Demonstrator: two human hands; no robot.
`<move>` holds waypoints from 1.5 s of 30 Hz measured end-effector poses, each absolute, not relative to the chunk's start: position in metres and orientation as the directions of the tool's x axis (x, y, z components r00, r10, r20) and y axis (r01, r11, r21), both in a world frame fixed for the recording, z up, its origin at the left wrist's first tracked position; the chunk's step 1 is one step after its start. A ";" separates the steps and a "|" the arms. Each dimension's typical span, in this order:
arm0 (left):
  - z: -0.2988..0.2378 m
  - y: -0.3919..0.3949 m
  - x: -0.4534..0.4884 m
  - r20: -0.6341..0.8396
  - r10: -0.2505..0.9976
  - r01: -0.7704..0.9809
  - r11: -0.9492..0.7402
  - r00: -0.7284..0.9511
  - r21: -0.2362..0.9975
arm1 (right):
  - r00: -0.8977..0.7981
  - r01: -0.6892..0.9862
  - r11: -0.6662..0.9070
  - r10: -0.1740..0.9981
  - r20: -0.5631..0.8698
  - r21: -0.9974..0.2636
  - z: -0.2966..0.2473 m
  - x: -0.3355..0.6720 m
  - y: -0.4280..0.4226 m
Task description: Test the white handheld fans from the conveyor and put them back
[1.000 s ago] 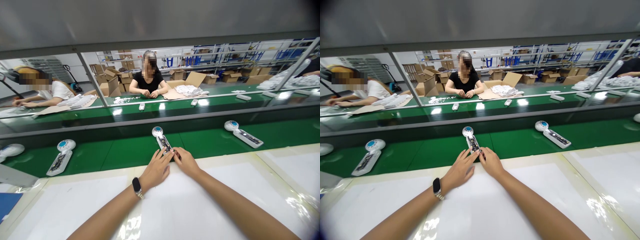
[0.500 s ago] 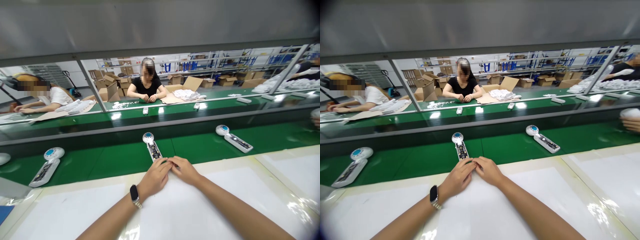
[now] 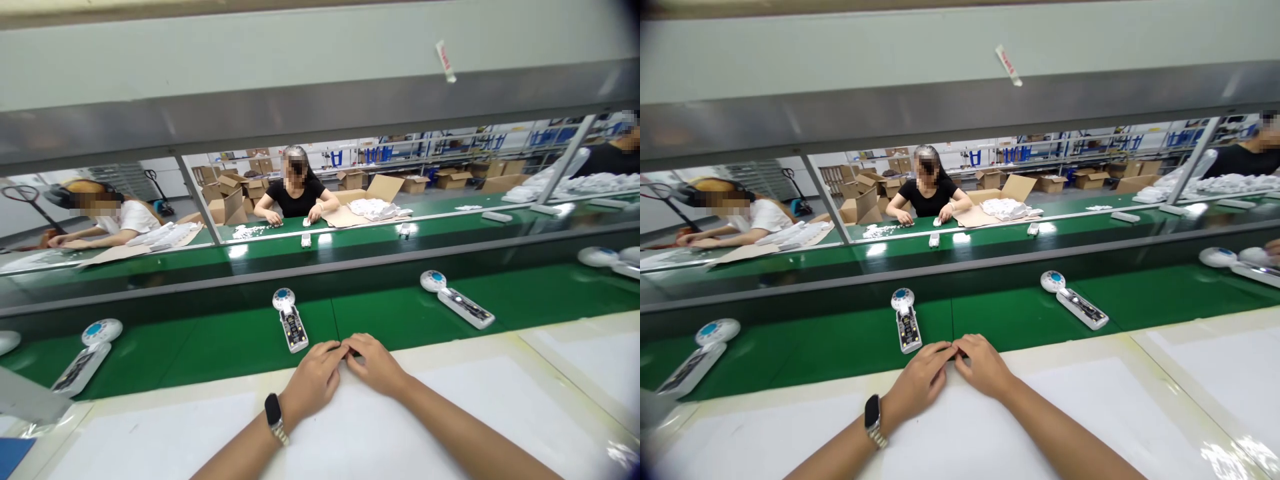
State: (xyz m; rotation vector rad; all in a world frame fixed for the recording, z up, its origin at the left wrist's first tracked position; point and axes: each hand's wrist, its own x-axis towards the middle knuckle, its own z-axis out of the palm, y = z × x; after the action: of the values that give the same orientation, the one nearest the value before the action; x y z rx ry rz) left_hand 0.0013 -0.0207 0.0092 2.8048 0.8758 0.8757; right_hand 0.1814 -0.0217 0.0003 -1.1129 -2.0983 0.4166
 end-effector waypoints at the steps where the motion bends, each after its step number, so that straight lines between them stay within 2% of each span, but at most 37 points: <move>1: 0.009 -0.021 0.001 0.491 0.548 0.507 -0.831 0.677 0.228 | -0.370 0.592 0.571 0.819 0.439 -0.568 0.000 0.181 -0.022; 28: 0.013 -0.022 0.003 0.387 0.602 0.536 -0.798 0.698 0.275 | -0.372 0.604 0.506 0.862 0.344 -0.616 -0.003 0.181 -0.020; 32: 0.015 -0.022 0.004 0.415 0.582 0.508 -0.813 0.699 0.283 | -0.329 0.516 0.482 0.875 0.356 -0.708 -0.008 0.182 -0.018; 34: 0.013 -0.021 0.004 0.433 0.590 0.520 -0.807 0.682 0.281 | -0.245 0.408 0.445 0.894 0.374 -0.797 -0.011 0.184 -0.013; 37: 0.009 -0.021 0.002 0.424 0.626 0.560 -0.778 0.654 0.285 | 0.027 0.289 0.405 0.902 0.430 -0.867 -0.014 0.193 0.001; 39: 0.008 -0.021 0.001 0.410 0.642 0.575 -0.765 0.648 0.290 | 0.234 0.330 0.420 0.831 0.505 -0.845 -0.012 0.208 0.011; 42: 0.007 -0.022 0.000 0.398 0.656 0.582 -0.754 0.641 0.306 | 0.417 0.467 0.431 0.663 0.622 -0.772 -0.009 0.243 0.023; 45: 0.009 -0.022 0.000 0.400 0.663 0.581 -0.748 0.633 0.321 | 0.567 0.502 0.279 0.609 0.555 -0.818 -0.008 0.282 0.030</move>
State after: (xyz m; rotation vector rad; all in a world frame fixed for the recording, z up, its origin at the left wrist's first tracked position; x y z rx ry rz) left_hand 0.0004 -0.0225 0.0088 2.6904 1.0331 0.7565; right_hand 0.2822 0.0297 -0.0085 -1.3603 -1.0527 0.0928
